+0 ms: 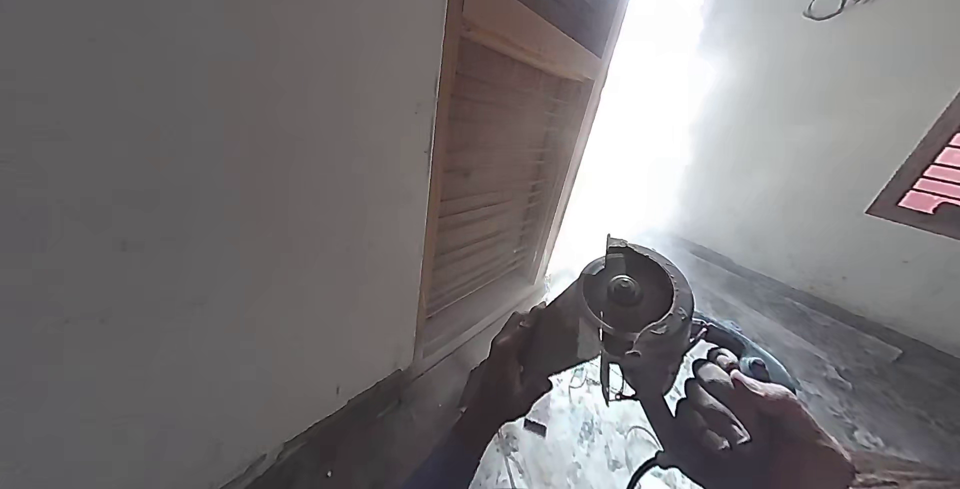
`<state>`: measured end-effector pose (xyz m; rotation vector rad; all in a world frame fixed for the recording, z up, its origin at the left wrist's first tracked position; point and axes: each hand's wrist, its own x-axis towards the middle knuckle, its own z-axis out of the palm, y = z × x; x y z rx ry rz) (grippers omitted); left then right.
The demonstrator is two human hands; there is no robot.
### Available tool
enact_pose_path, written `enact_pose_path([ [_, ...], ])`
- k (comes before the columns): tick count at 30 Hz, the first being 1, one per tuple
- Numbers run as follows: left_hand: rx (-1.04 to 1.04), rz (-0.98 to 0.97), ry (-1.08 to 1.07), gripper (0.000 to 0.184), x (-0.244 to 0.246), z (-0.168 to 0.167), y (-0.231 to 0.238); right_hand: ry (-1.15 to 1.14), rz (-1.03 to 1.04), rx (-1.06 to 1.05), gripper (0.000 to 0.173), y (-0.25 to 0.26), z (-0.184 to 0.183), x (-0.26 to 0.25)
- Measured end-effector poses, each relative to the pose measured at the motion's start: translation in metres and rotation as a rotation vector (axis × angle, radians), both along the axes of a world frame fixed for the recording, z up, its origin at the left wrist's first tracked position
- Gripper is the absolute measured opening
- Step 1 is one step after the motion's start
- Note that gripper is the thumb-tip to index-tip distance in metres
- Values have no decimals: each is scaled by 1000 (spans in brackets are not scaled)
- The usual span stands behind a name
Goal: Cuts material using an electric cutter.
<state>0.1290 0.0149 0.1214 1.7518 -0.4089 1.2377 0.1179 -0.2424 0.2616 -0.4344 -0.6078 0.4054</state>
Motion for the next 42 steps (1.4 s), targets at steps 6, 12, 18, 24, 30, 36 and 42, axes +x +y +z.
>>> enact_pose_path([
  [6, 1, -15, -2, 76, 0, -1, -1, -6, -54, -20, 11, 1, 5, 6],
  [12, 24, 8, 24, 76, 0, -1, -2, 60, -113, 19, 13, 8, 9, 9],
  [18, 56, 16, 22, 78, 0, -5, 2, 36, -147, 38, 14, 14, 12, 16],
  [24, 48, -8, 10, 73, -1, -5, 1, 15, -142, 36, 14, 14, 17, 22],
  [30, 78, -17, 8, 74, -4, -3, 2, 51, -263, -10, 19, 20, 28, 28],
  [36, 89, -47, -13, 68, -6, -2, 4, -24, -204, 94, 21, 21, 34, 40],
  [42, 79, -65, -11, 72, 2, -4, 3, -73, 40, 199, 16, 2, 30, 24],
])
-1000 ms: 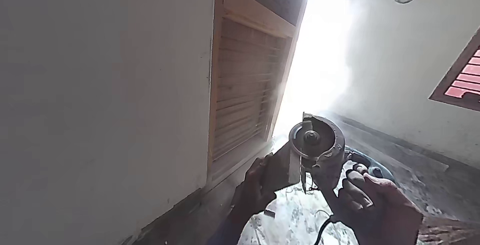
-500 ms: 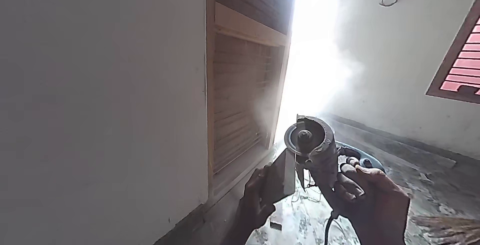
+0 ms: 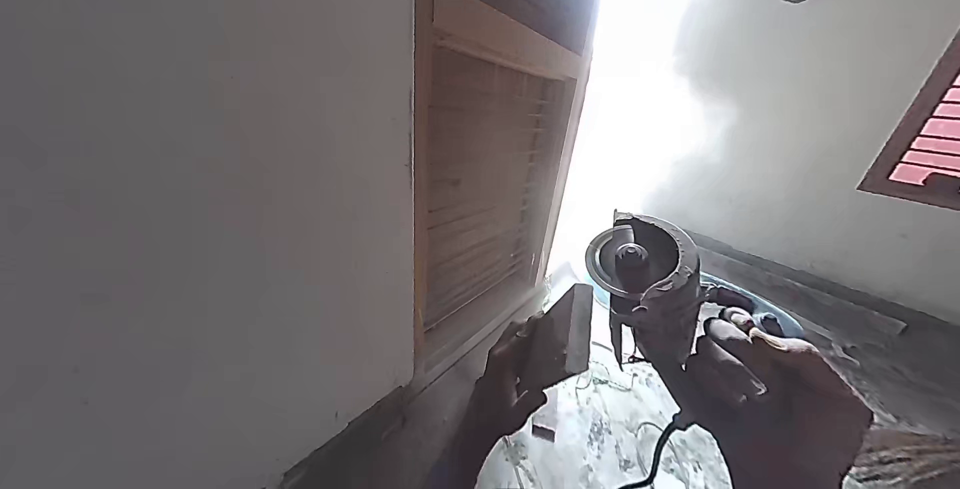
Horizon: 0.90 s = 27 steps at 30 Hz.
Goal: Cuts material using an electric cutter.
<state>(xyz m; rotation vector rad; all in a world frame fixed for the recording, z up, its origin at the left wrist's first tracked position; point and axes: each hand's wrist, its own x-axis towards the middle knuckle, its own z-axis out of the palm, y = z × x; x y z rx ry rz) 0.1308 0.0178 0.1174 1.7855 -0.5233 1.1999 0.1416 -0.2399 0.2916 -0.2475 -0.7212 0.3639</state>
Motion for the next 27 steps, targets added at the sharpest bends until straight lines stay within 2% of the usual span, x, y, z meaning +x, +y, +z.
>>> enact_pose_path([
  [2, 10, -23, 3, 76, 1, -2, -1, 10, 21, 1, 16, 1, 0, -5],
  [7, -16, -11, 14, 83, 1, 0, -4, 33, -75, -88, 13, 6, -1, -13],
  [15, -59, -21, -14, 77, -1, 1, 1, 45, -74, -145, 12, 8, -13, -10],
  [19, -67, 7, 3, 82, -2, -1, 2, 59, -126, -216, 12, 4, -17, -20],
  [27, -72, 44, -7, 80, -1, 0, -1, 48, -66, -240, 15, -7, -28, -37],
])
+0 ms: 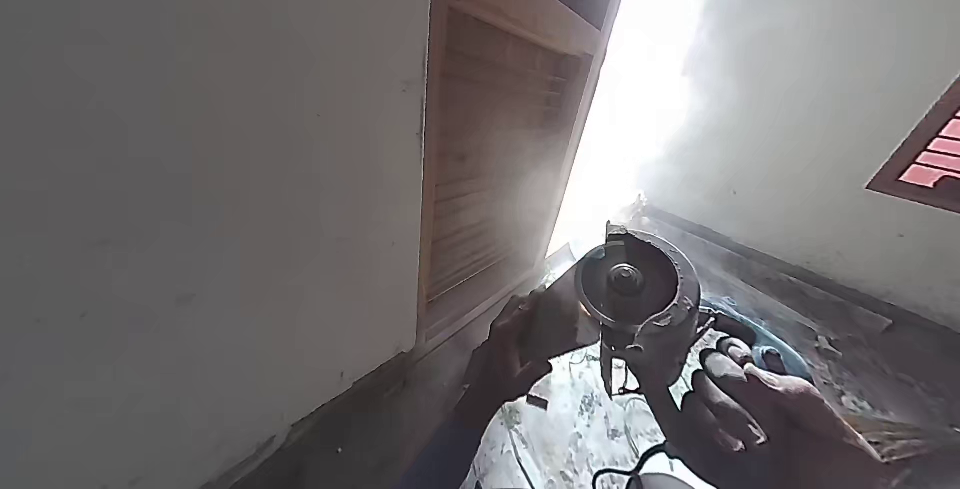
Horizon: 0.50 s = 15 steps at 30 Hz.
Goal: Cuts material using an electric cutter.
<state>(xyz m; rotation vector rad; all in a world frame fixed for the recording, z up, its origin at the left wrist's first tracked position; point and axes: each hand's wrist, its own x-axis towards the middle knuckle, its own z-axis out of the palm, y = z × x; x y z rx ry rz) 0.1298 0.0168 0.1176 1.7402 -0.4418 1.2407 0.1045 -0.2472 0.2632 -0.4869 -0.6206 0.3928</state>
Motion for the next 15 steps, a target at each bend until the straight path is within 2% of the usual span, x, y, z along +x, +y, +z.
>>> enact_pose_path([
  [4, -6, 33, 21, 69, -1, 3, -1, 9, 41, -5, 15, -6, -4, -7],
  [9, -11, 53, 59, 72, -2, 2, 0, 61, 12, -19, 12, -6, -6, -20],
  [15, -54, 51, 37, 59, -1, 1, -2, 16, -10, -19, 15, -8, -13, -26],
])
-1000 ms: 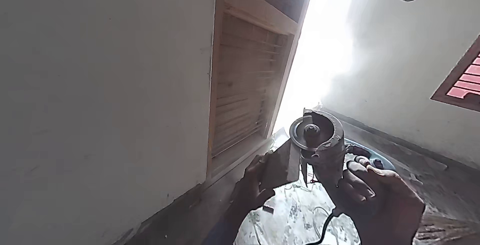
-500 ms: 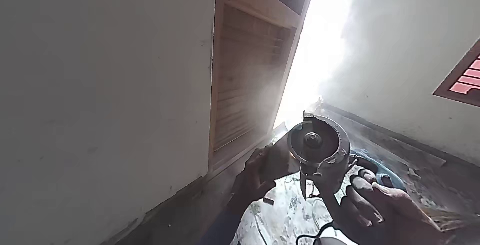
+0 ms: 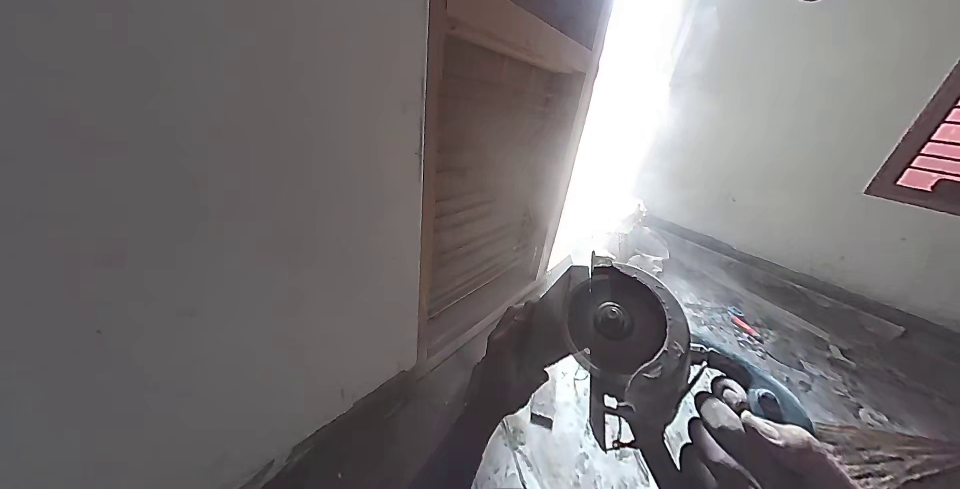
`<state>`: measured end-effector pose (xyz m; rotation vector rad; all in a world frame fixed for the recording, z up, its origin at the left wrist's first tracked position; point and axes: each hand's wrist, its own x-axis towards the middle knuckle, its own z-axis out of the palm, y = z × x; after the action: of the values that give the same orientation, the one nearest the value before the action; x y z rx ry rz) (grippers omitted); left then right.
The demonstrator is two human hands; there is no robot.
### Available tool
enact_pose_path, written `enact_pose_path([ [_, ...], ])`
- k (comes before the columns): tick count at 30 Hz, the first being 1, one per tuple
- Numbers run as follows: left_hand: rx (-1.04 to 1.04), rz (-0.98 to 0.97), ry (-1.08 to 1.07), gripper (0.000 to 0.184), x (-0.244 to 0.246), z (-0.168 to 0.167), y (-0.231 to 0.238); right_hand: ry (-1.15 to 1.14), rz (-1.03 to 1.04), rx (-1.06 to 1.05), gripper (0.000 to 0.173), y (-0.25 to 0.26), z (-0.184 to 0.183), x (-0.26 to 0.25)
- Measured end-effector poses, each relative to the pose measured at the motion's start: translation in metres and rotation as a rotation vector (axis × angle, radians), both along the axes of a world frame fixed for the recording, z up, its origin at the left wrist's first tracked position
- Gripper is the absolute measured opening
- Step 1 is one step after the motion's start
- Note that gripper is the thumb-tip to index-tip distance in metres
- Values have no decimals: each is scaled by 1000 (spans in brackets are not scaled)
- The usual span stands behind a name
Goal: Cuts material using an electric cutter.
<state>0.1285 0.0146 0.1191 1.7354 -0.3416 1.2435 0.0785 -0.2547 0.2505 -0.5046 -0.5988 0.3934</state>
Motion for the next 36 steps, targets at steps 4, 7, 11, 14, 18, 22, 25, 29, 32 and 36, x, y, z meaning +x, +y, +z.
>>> enact_pose_path([
  [4, 10, 6, 15, 69, 0, 0, 2, -1, 1, 17, 10, -2, -2, -7],
  [7, 8, -13, -11, 70, 2, -2, 5, -1, -13, 19, 9, -1, -2, -9],
  [11, 8, 70, -1, 61, -6, 12, -3, -20, -32, -1, 11, 2, 3, -4],
  [14, -14, 72, 10, 50, -6, 14, -5, -10, -48, -24, 11, 6, 5, 3],
  [18, 23, 40, 16, 63, 1, 1, 4, 14, -65, -39, 10, 9, 9, 9],
  [22, 10, 49, 22, 66, -2, 3, 3, 10, -40, -10, 11, 12, 8, 17],
  [25, -16, 29, 32, 71, -2, 4, 4, 9, -20, -7, 12, 14, 10, 22],
  [29, 28, 70, 37, 75, -3, 3, 7, -9, -15, 34, 12, 20, 12, 28],
  [32, 27, 90, 48, 69, -4, 5, 6, 34, -21, 41, 12, 25, 16, 29],
  [36, 15, 91, 47, 74, -5, 5, 4, 53, -59, 18, 13, 28, 19, 34],
])
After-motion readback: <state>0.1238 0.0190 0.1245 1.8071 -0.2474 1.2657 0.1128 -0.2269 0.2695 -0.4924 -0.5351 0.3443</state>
